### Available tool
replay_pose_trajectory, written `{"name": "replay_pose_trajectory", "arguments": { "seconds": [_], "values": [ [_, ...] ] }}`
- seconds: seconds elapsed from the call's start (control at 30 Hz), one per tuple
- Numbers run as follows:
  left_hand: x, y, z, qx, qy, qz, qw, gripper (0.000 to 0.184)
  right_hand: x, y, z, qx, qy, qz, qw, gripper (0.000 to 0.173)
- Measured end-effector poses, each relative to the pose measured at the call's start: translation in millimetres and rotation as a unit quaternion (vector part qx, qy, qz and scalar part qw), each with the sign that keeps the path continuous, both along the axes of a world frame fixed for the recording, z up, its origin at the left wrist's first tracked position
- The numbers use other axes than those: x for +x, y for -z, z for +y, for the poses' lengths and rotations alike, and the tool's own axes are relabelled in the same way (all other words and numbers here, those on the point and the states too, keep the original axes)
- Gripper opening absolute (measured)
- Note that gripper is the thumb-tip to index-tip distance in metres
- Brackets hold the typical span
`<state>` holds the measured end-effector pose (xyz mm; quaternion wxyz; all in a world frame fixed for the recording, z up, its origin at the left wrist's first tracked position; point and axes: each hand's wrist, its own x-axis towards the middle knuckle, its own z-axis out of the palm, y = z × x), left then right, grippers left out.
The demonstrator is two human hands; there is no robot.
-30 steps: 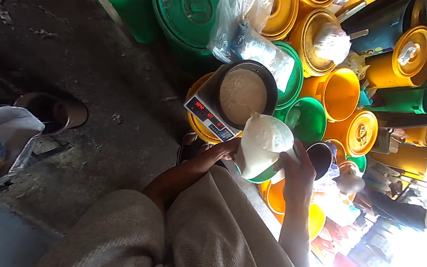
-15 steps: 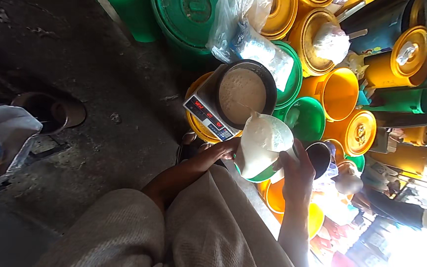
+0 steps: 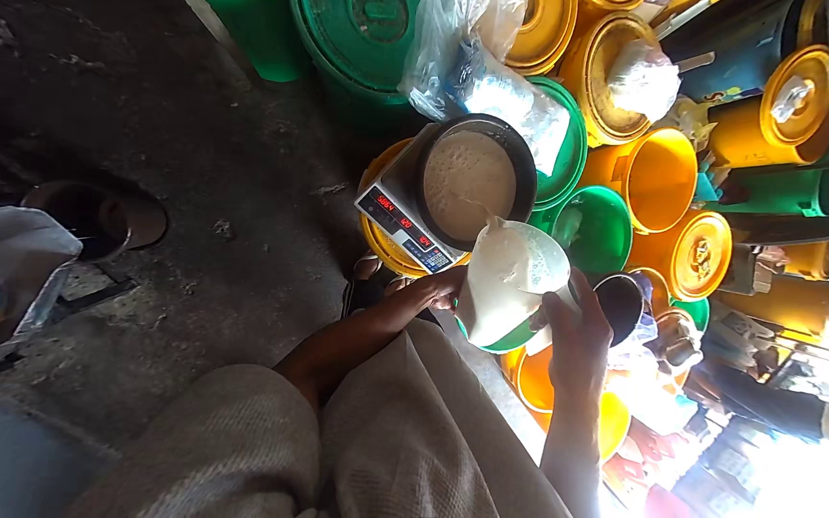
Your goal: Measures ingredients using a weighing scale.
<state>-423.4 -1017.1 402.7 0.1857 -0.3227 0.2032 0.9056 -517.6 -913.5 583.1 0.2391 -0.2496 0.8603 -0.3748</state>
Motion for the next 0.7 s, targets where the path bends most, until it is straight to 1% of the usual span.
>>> {"name": "replay_pose_trajectory", "arguments": {
  "seconds": [0.07,0.13,0.17,0.2,0.27,0.4,0.53,0.6,0.7],
  "values": [
    [0,-1,0,0.003,-0.003,-0.002,1.0,0.039,0,-1,0,0.002,-0.001,0.003,1.0,0.06],
    [3,-7,-3,0.0,-0.002,0.005,1.0,0.036,-1,-1,0,0.004,-0.002,0.006,1.0,0.06],
    [6,-18,-7,-0.01,0.002,0.005,1.0,0.035,-1,-1,-1,0.003,-0.002,0.006,1.0,0.06],
    [11,-36,-14,-0.024,0.008,0.003,1.0,0.032,-1,-2,-1,0.001,-0.003,0.008,1.0,0.06],
    [15,-51,-19,-0.039,0.01,0.0,0.999,0.03,-1,-2,-2,0.005,-0.005,0.01,1.0,0.06],
    [16,-51,-19,-0.03,0.004,0.005,1.0,0.029,-1,-3,-2,0.004,-0.009,0.005,1.0,0.061],
    [18,-55,-20,-0.037,0.0,-0.005,0.999,0.033,0,-3,-3,0.005,-0.008,0.005,1.0,0.06],
    [23,-62,-22,-0.042,-0.005,0.008,0.999,0.031,1,-3,-3,0.006,-0.007,0.006,1.0,0.06],
    [24,-63,-22,-0.044,-0.007,0.007,0.999,0.03,2,-3,-4,0.007,-0.006,0.006,1.0,0.06]
  ]
}}
